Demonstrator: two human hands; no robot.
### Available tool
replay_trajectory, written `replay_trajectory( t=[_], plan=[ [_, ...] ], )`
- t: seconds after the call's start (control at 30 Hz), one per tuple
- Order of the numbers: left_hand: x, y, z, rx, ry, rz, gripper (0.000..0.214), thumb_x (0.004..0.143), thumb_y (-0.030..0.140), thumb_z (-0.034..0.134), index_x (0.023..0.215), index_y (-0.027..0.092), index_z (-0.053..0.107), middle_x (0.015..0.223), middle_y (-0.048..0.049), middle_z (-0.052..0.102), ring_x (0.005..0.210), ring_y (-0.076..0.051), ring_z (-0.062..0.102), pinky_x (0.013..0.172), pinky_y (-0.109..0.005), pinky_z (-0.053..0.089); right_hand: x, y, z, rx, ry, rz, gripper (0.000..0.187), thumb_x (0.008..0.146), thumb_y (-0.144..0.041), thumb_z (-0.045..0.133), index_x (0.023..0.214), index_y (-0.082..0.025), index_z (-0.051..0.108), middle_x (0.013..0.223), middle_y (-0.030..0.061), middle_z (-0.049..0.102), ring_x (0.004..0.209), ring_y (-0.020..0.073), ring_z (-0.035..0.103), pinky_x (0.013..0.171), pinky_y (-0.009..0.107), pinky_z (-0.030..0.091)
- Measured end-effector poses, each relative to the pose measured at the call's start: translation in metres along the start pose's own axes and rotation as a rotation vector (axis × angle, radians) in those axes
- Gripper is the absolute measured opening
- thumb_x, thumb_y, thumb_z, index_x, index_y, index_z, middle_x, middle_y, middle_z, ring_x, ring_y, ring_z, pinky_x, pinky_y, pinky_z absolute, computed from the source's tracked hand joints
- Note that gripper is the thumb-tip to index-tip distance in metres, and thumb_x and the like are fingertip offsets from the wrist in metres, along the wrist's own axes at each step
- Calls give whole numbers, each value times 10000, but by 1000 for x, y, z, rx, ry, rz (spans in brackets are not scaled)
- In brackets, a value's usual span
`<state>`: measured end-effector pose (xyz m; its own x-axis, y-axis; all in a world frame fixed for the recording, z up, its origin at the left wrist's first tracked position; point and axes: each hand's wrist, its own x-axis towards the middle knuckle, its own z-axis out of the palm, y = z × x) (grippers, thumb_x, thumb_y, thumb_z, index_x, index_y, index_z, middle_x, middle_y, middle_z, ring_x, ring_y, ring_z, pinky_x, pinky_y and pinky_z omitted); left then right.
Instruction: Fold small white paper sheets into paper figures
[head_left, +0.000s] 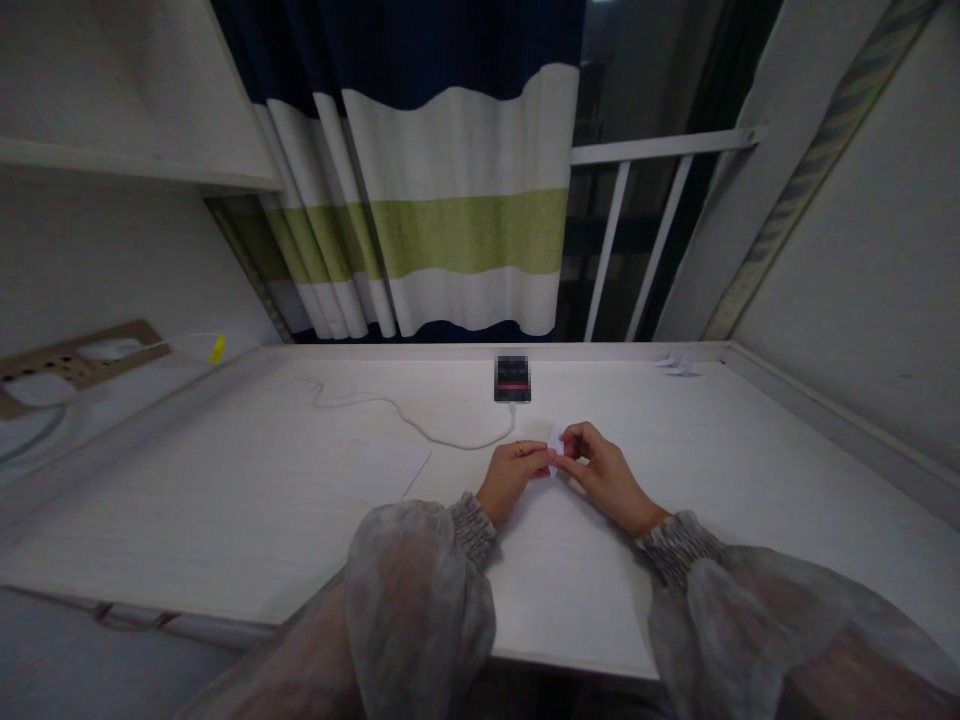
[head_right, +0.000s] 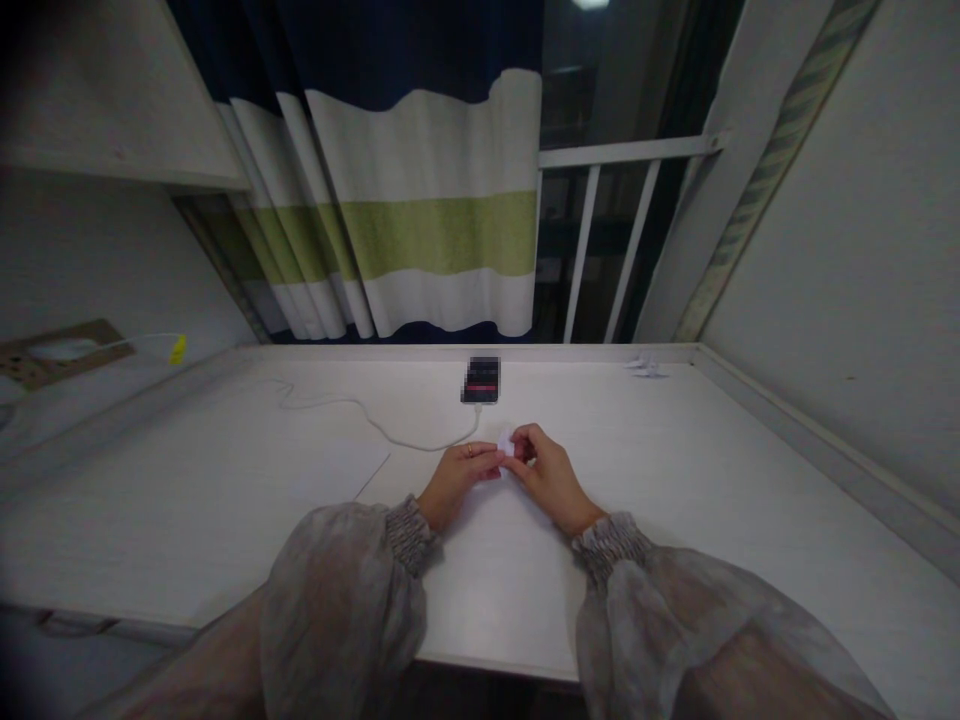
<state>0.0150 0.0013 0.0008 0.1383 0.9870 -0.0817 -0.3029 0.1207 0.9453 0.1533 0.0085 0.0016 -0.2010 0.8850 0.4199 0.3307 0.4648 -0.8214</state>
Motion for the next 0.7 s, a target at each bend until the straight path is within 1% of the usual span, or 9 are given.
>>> replay_trajectory(
  t=[0.13,0.23,0.33,0.5,0.6,0.7],
  plan=[
    [3,-1,-2,-1,-35,30,249,522,310,723,653,104,669,614,-19,607,581,-87,503,652,-251,421,1,4,1,174,-6,68,234,656,-311,636,791,-199,483,657,-27,464,605,123,466,571,257,395],
    [5,-1,-3,22,-53,49,251,531,315,717,648,102,656,597,-11,597,567,-85,501,642,-246,421,2,3,1,275,-28,112,227,662,-338,628,754,-195,478,651,-33,451,597,114,453,557,249,385],
    [6,-1,-4,68,-44,86,231,558,303,698,645,103,621,565,6,575,534,-75,490,611,-234,417,2,0,1,321,-21,120,236,661,-335,637,713,-198,452,635,-43,438,574,101,435,528,236,365],
    [7,-2,-5,61,-45,164,306,581,255,683,808,158,501,524,58,561,490,-71,505,570,-219,426,1,-1,1,387,-31,135,251,646,-319,660,792,-196,497,653,-39,477,588,101,463,552,240,392],
    [9,-3,-6,76,-69,203,302,591,249,679,796,163,475,521,64,553,498,-72,513,564,-210,429,2,1,2,437,-10,154,293,609,-315,695,805,-197,513,668,-37,501,591,98,480,560,240,405],
    [10,-3,-6,76,-78,196,305,579,239,687,789,154,483,535,54,561,505,-75,518,565,-215,433,3,3,2,473,6,174,317,572,-319,722,779,-197,516,674,-34,522,584,94,490,560,240,414]
  ],
)
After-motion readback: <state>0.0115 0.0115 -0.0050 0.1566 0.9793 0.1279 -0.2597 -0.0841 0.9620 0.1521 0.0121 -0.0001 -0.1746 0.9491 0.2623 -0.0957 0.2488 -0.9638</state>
